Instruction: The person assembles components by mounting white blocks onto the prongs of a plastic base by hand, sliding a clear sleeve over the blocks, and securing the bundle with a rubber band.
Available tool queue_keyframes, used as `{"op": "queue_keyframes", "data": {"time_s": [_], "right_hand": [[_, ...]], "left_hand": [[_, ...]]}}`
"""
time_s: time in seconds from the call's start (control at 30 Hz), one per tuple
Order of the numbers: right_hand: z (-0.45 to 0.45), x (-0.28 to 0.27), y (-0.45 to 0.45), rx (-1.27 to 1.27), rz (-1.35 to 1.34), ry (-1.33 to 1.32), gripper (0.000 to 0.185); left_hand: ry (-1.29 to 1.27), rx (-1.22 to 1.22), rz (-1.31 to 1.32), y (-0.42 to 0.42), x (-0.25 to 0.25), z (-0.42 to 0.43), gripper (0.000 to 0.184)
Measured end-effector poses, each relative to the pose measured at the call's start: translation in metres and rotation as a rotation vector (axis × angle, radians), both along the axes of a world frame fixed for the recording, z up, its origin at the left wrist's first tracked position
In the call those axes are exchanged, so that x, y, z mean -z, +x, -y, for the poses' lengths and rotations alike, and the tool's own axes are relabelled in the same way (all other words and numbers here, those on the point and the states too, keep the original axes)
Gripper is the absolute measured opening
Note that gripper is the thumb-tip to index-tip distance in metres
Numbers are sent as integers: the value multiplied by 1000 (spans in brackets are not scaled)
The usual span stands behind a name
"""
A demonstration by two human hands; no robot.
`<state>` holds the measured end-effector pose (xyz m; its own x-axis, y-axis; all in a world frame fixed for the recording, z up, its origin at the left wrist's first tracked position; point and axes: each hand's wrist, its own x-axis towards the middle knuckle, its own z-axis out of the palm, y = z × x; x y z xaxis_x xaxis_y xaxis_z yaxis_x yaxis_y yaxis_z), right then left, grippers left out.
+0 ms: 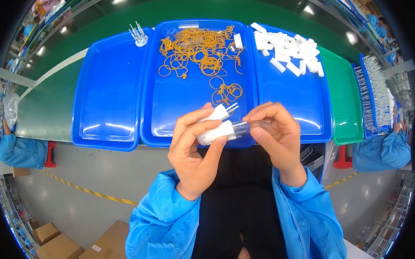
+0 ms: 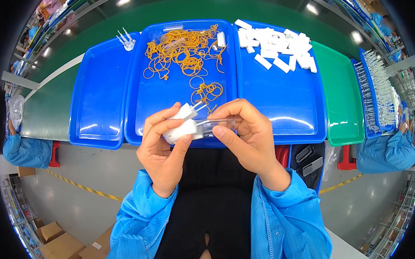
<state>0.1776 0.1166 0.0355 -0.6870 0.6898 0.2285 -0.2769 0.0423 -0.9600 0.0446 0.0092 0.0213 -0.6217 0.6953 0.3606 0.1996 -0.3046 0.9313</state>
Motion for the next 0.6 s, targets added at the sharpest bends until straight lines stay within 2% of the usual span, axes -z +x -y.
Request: {"op": "queue_keyframes", "data": {"time_s": [0.17, 0.33, 0.6], "right_hand": [[-3, -4, 2, -71, 45, -14, 18], [4, 2, -2, 63, -8, 36, 20], [4, 6, -3, 79, -7, 93, 21]], "left_hand": [[-11, -24, -53, -2, 3, 1, 25], [-14, 19, -56, -2, 4, 1, 25], [-26, 52, -155, -5, 2, 3, 24]]}}
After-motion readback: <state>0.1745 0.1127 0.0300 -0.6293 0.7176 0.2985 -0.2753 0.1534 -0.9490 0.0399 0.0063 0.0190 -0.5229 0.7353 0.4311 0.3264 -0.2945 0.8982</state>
